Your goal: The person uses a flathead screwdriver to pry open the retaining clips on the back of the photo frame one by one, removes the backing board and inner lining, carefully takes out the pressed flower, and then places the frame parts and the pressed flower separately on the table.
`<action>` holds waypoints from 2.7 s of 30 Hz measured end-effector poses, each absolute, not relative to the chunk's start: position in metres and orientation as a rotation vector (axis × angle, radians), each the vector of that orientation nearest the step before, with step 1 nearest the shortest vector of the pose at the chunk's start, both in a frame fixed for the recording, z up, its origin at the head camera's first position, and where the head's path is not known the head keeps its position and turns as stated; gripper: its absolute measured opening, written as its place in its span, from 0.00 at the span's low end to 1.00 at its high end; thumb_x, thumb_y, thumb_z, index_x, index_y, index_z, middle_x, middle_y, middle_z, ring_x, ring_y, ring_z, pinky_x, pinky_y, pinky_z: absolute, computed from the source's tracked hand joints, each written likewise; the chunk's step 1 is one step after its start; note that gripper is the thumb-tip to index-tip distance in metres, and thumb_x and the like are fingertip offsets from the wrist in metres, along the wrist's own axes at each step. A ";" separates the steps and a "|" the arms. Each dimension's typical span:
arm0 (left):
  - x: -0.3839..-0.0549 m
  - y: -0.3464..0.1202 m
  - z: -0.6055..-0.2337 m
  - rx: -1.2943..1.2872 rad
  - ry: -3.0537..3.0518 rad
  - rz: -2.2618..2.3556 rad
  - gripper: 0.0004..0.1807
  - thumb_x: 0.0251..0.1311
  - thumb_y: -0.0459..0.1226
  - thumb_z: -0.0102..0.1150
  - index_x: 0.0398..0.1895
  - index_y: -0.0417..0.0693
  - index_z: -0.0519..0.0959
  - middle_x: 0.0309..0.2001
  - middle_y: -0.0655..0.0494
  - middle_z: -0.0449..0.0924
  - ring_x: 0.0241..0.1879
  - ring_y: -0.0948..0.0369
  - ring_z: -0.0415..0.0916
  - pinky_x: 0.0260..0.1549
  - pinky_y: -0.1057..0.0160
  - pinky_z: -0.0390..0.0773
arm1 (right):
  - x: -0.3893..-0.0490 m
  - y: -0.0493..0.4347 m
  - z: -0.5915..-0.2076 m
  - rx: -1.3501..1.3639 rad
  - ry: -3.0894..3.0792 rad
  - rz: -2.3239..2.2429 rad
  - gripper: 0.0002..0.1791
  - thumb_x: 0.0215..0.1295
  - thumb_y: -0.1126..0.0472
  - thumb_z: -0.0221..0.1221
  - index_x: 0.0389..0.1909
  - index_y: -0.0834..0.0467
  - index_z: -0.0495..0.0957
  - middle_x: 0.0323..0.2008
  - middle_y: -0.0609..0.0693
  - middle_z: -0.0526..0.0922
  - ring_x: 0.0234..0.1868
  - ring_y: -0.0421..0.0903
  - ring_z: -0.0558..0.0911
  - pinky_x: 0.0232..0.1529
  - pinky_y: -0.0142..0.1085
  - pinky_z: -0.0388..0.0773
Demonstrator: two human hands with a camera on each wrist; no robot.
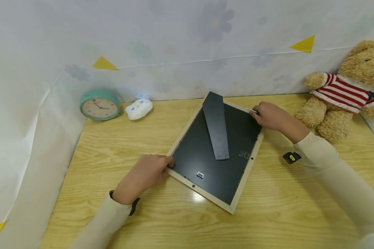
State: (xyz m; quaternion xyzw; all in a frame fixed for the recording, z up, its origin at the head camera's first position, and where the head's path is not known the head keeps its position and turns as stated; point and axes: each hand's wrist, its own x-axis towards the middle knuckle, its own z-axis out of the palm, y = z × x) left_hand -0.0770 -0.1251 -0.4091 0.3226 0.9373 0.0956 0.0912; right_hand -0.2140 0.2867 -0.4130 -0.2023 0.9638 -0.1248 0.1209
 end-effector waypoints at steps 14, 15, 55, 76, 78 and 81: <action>-0.096 -0.140 -0.408 0.965 2.871 0.251 0.08 0.54 0.28 0.69 0.34 0.49 0.86 0.32 0.57 0.86 0.26 0.60 0.80 0.26 0.59 0.79 | -0.178 0.300 -0.412 -0.552 2.764 -0.374 0.16 0.78 0.61 0.49 0.34 0.66 0.81 0.19 0.51 0.72 0.20 0.46 0.69 0.28 0.43 0.68; -0.097 -0.141 -0.409 0.962 2.872 0.253 0.08 0.54 0.28 0.69 0.34 0.49 0.86 0.33 0.57 0.86 0.26 0.59 0.80 0.26 0.59 0.79 | -0.175 0.301 -0.411 -0.540 2.765 -0.372 0.16 0.78 0.61 0.50 0.33 0.65 0.80 0.19 0.50 0.72 0.20 0.45 0.69 0.28 0.42 0.67; -0.171 -0.129 -0.401 0.897 2.891 0.106 0.14 0.59 0.24 0.57 0.41 0.46 0.88 0.41 0.50 0.88 0.35 0.53 0.84 0.33 0.54 0.82 | -0.121 0.309 -0.404 -0.358 2.768 -0.393 0.26 0.79 0.57 0.48 0.15 0.55 0.66 0.14 0.48 0.65 0.15 0.44 0.65 0.22 0.37 0.62; -0.125 -0.139 -0.405 0.651 2.524 0.474 0.82 0.38 0.68 0.75 0.78 0.36 0.29 0.78 0.39 0.18 0.78 0.45 0.21 0.72 0.39 0.41 | -0.141 0.237 -0.360 -0.635 2.748 -0.568 0.13 0.78 0.60 0.51 0.52 0.66 0.69 0.28 0.52 0.77 0.20 0.44 0.70 0.24 0.40 0.68; -0.123 -0.138 -0.409 0.644 2.520 0.454 0.83 0.37 0.68 0.75 0.78 0.35 0.28 0.78 0.38 0.18 0.77 0.44 0.20 0.73 0.40 0.40 | -0.143 0.223 -0.361 -0.737 2.744 -0.559 0.11 0.77 0.62 0.52 0.51 0.65 0.71 0.29 0.51 0.77 0.21 0.43 0.70 0.25 0.39 0.69; -0.122 -0.136 -0.413 0.638 2.512 0.435 0.84 0.36 0.67 0.76 0.77 0.34 0.27 0.77 0.38 0.17 0.77 0.43 0.21 0.73 0.40 0.41 | -0.147 0.202 -0.364 -0.890 2.737 -0.503 0.08 0.75 0.62 0.55 0.48 0.63 0.73 0.29 0.49 0.77 0.22 0.41 0.70 0.25 0.38 0.69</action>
